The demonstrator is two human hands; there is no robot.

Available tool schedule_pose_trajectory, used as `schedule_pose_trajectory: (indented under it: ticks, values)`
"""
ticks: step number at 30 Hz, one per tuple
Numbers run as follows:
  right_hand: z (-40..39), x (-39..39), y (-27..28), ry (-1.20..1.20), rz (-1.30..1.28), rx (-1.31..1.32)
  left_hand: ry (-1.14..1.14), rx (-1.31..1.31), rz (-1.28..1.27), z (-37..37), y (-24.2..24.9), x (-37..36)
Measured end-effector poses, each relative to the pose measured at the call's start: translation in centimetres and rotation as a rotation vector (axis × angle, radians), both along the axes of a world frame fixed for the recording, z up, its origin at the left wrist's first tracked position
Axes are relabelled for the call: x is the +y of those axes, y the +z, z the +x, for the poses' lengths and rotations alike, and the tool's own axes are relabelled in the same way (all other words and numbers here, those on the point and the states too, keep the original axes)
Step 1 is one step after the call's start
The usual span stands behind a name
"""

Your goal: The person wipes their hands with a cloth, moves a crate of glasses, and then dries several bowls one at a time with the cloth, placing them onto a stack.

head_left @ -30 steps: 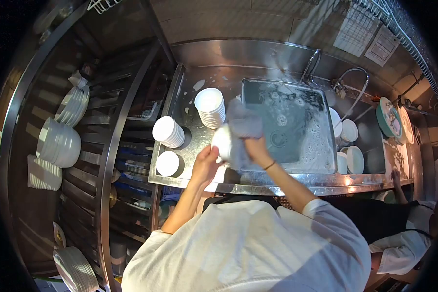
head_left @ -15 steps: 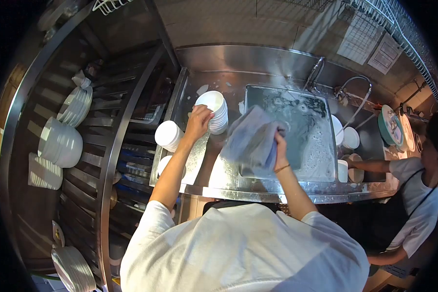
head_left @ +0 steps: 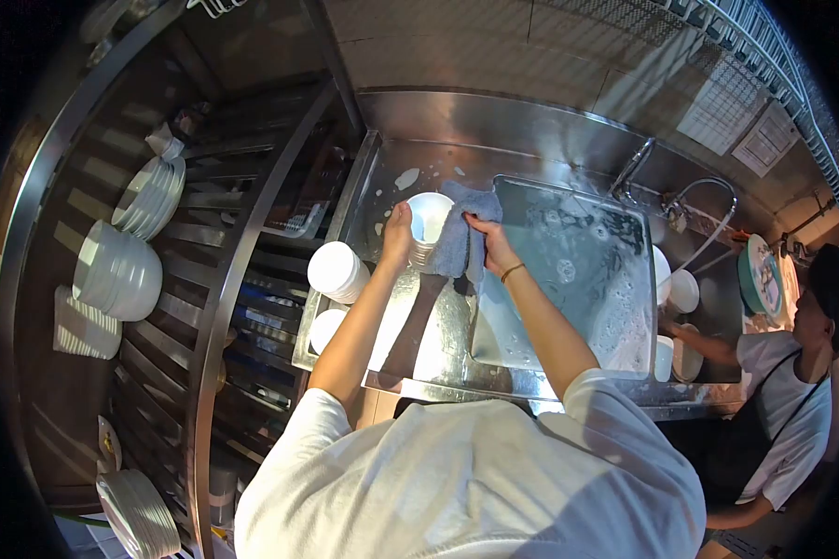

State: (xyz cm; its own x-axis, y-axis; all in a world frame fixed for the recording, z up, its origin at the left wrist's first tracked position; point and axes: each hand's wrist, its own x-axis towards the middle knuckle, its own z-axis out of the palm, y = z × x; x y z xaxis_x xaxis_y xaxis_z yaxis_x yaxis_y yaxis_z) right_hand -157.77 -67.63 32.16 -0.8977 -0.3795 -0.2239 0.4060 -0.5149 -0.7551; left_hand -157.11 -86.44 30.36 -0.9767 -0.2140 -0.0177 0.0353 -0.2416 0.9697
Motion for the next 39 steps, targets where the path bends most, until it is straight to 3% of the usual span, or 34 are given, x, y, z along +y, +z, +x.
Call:
schedule_pose_trajectory:
  ticks: [2, 7, 10, 12, 13, 15, 18, 19, 21, 22, 23, 25, 29, 31, 32, 34, 36, 37, 39]
  values:
    - [0.3, 0.0, -0.4, -0.013, -0.015, -0.042, 0.001, 0.010, -0.191, -0.2, -0.6, 0.1]
    - [-0.8, 0.9, -2.0, -0.046, -0.108, -0.069, 0.091, -0.053, 0.003, -1.8, -4.2, -1.3]
    - [0.3, 3.9, 0.8, -0.160, -0.075, -0.054, 0.090, -0.034, 0.038, -0.5, -1.9, -1.2]
    - [1.9, 6.6, 2.7, -0.160, -0.252, -0.008, 0.085, -0.056, -0.148, 1.6, 1.2, -0.9]
    - [2.6, 8.0, 1.8, -0.261, -0.217, 0.109, 0.096, -0.051, -0.145, 2.9, 2.4, -1.3]
    - [5.0, 10.6, 0.9, -0.351, -0.187, 0.227, 0.336, 0.300, -1.029, 6.3, 3.7, -3.4]
    - [8.5, 14.1, 2.8, -0.566, 1.702, 0.983, 0.324, 0.078, -1.408, 11.6, 3.7, -6.9]
    - [8.8, 16.0, 0.6, -0.559, 1.689, 0.995, 0.252, -0.089, -1.474, 12.9, 2.9, -7.7]
    - [8.5, 18.7, -5.3, -0.348, 1.071, 0.747, 0.170, -0.065, -1.525, 13.9, 1.5, -9.3]
    - [9.5, 17.6, -5.1, -0.361, 0.575, 0.528, 0.075, -0.028, -1.572, 14.2, 1.0, -10.1]
    - [10.5, 16.0, -4.4, -0.362, 0.119, 0.337, 0.136, 0.086, -1.595, 14.1, 1.1, -10.2]
    - [11.7, 13.3, -3.6, -0.297, -0.147, 0.227, 0.203, 0.030, -1.486, 13.7, 2.2, -10.3]
    - [13.2, 7.9, -2.4, -0.130, -0.251, 0.209, 0.345, 0.049, -1.364, 14.5, 5.8, -9.1]
    - [14.4, 5.1, -0.6, -0.069, -0.272, 0.212, 0.373, 0.185, -1.279, 15.8, 7.2, -7.5]
    - [15.3, 3.5, 1.3, -0.031, -0.261, 0.121, 0.384, 0.212, -1.044, 16.9, 7.9, -5.4]
    - [16.6, -0.8, 2.3, 0.039, -0.256, 0.032, 0.288, 0.308, -0.820, 19.3, 8.0, -1.1]
    - [17.8, -4.4, 1.8, -0.154, 0.214, 0.277, 0.220, 0.428, -0.942, 22.1, 7.9, 3.7]
    - [18.0, -4.2, 2.3, -0.143, 0.214, 0.280, 0.309, 0.550, -0.803, 22.3, 8.7, 5.2]
    - [17.3, -3.1, 4.1, 0.037, -0.170, -0.083, 0.259, 0.254, -0.311, 22.7, 8.5, 3.9]
